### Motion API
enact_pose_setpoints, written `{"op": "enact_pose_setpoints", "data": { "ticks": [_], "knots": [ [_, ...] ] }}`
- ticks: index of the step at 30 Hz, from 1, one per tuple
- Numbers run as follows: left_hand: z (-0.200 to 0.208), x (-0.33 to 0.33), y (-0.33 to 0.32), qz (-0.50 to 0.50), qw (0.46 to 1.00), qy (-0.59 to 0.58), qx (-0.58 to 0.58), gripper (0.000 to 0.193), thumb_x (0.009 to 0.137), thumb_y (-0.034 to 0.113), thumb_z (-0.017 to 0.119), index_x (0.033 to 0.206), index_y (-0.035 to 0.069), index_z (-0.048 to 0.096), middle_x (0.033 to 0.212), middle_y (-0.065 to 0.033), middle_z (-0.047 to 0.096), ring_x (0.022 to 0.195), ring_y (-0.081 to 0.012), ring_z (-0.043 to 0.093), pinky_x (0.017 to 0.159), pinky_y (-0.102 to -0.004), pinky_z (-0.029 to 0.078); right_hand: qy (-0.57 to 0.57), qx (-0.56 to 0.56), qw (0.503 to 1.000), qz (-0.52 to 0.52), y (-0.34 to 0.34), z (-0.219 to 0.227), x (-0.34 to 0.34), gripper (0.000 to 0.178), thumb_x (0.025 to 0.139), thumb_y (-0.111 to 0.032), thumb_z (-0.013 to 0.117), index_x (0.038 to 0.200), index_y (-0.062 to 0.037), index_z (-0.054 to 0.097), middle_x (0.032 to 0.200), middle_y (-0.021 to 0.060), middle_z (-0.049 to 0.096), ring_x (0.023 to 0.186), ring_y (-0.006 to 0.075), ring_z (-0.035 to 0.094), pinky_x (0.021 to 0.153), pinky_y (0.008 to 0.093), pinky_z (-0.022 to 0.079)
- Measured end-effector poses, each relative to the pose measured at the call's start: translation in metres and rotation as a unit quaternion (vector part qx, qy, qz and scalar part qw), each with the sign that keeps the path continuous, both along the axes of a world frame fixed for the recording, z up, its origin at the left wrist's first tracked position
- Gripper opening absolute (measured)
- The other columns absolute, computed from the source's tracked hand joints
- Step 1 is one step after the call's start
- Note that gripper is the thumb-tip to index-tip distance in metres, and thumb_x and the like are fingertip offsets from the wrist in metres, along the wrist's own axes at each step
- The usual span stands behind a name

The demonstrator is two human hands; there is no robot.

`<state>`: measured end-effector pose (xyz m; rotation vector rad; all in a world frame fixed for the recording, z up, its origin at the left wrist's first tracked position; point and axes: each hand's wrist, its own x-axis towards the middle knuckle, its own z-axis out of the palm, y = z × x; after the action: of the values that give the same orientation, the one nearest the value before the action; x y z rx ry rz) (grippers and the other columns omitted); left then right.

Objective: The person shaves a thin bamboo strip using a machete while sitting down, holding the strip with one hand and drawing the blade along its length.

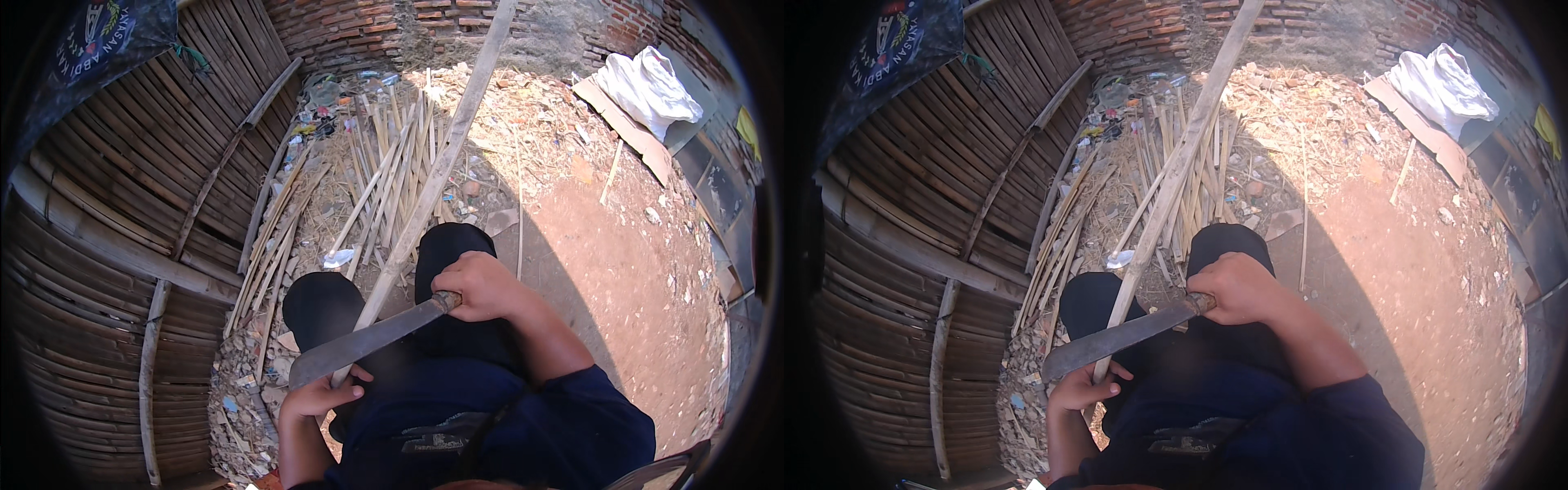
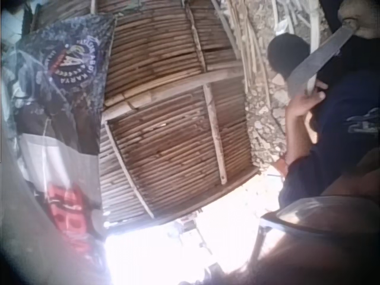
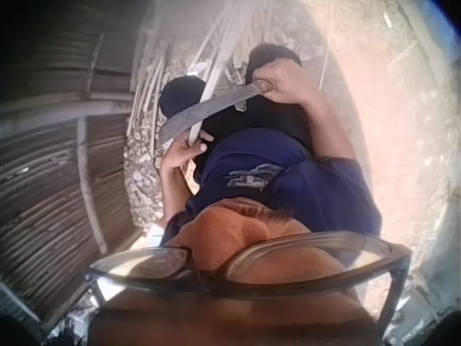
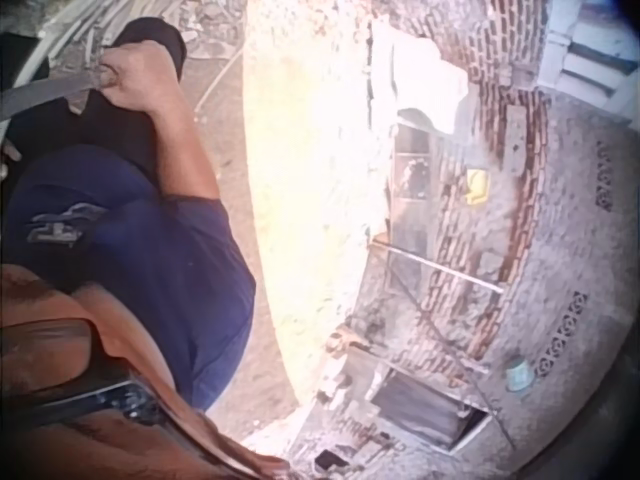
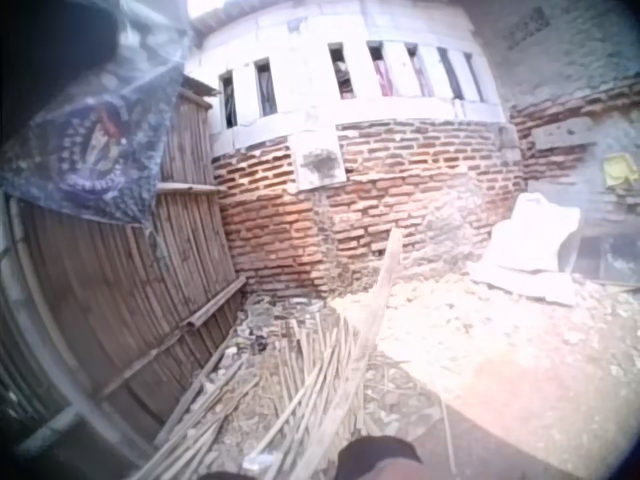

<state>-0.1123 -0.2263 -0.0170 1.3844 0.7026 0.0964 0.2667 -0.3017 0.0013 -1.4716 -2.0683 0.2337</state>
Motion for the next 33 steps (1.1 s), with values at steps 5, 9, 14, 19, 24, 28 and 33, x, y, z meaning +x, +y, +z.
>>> {"op": "enact_pose_setpoints", "data": {
  "ticks": [5,9,14,19,24,28,33],
  "knots": [
    [0.009,-0.013,0.007,-0.019,0.999,0.037,-0.028,0.033,0.093,0.016,0.079,0.120,-0.001,0.071,0.074,0.0080,0.055,0.065,-0.0016,0.046,0.058,-0.0211,0.034,0.117,0.043,0.983,-0.135,0.005,0.007,0.028,0.025,0.079,-0.026,0.084,0.091,-0.0084,0.071,0.079,0.0139,0.069,0.079,0.0378,0.069,0.068,0.0440,0.052],
    [0.004,-0.014,0.001,-0.017,0.998,0.026,-0.046,0.034,0.093,0.017,0.078,0.122,0.000,0.071,0.075,0.0078,0.057,0.062,-0.0010,0.047,0.056,-0.0196,0.034,0.128,0.061,0.969,-0.202,-0.004,0.026,0.026,0.024,0.078,-0.025,0.084,0.090,-0.0079,0.072,0.078,0.0131,0.069,0.077,0.0360,0.069,0.069,0.0431,0.052],
    [-0.001,0.009,-0.014,0.047,0.997,-0.029,-0.051,0.034,0.092,0.017,0.078,0.122,0.000,0.071,0.082,0.0045,0.062,0.072,-0.0026,0.051,0.064,-0.0200,0.038,-0.055,0.066,0.996,-0.017,-0.003,0.012,0.001,0.024,0.071,-0.023,0.078,0.087,-0.0107,0.066,0.073,0.0068,0.065,0.073,0.0322,0.067,0.071,0.0443,0.049],
    [0.009,0.001,-0.001,-0.015,0.999,0.031,-0.028,0.035,0.092,0.017,0.079,0.121,-0.001,0.072,0.087,0.0046,0.062,0.077,-0.0028,0.052,0.069,-0.0197,0.039,0.005,0.073,0.993,-0.096,0.001,0.010,0.027,0.025,0.075,-0.026,0.081,0.089,-0.0092,0.069,0.077,0.0115,0.067,0.078,0.0353,0.068,0.069,0.0455,0.051],
    [0.011,-0.006,-0.001,-0.003,0.999,0.039,-0.036,0.036,0.094,0.021,0.079,0.121,-0.001,0.071,0.079,0.0077,0.057,0.069,-0.0015,0.046,0.063,-0.0206,0.035,0.155,0.070,0.951,-0.257,-0.008,0.025,0.046,0.029,0.077,-0.028,0.086,0.089,-0.0065,0.071,0.079,0.0155,0.068,0.077,0.0399,0.069,0.069,0.0449,0.054],
    [0.004,0.003,0.003,-0.039,0.999,0.024,0.002,0.036,0.094,0.022,0.079,0.122,0.000,0.071,0.075,0.0083,0.054,0.066,-0.0019,0.044,0.060,-0.0221,0.034,0.056,0.056,0.991,-0.106,-0.007,0.001,0.024,0.026,0.074,-0.022,0.081,0.095,-0.0088,0.071,0.079,0.0133,0.068,0.079,0.0393,0.068,0.069,0.0471,0.053],
    [0.010,0.008,0.001,-0.013,0.994,0.088,0.068,0.037,0.093,0.022,0.081,0.122,0.002,0.071,0.076,0.0076,0.054,0.068,-0.0030,0.047,0.062,-0.0220,0.037,0.022,0.044,0.996,-0.079,-0.007,-0.009,0.017,0.023,0.073,-0.020,0.082,0.090,-0.0101,0.071,0.077,0.0125,0.067,0.074,0.0384,0.066,0.071,0.0473,0.050]
  ]
}}
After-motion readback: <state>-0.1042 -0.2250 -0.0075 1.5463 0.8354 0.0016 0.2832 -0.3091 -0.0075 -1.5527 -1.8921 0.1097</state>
